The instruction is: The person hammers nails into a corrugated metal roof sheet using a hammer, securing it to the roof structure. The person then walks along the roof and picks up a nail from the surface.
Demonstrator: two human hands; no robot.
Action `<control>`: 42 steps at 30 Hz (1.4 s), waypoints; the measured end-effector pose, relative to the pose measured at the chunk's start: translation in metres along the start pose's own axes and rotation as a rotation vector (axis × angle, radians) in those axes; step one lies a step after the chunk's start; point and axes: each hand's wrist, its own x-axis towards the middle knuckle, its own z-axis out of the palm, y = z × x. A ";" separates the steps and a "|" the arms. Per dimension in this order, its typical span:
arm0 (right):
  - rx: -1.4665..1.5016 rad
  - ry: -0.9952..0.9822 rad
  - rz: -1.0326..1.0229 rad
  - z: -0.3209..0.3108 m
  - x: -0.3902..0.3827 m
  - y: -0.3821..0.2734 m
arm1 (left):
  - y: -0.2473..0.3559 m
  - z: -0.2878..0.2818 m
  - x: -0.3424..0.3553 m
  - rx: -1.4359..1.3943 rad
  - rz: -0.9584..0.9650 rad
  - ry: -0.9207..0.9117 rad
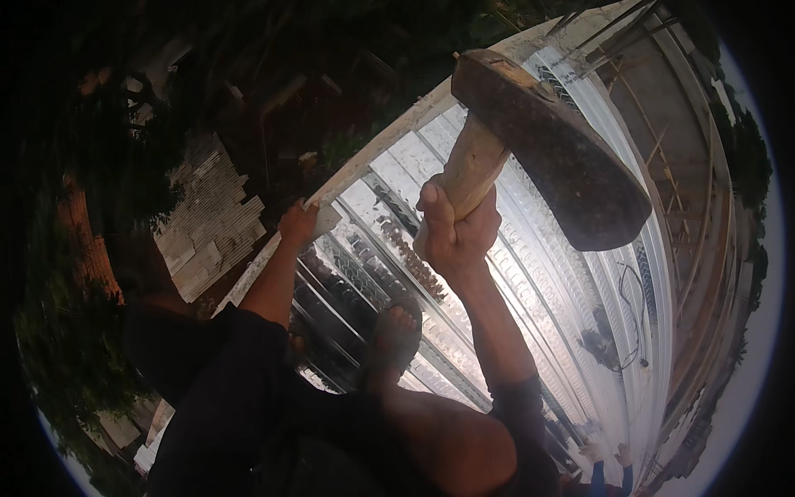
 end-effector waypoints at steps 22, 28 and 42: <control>-0.727 -0.457 0.379 0.005 -0.106 0.109 | 0.025 -0.003 -0.003 0.017 -0.020 -0.050; -0.629 -0.464 0.445 0.022 -0.069 0.123 | 0.019 -0.017 0.000 0.010 -0.030 -0.024; -0.690 -0.632 0.491 0.016 -0.132 0.169 | 0.018 -0.005 -0.009 0.084 -0.005 -0.045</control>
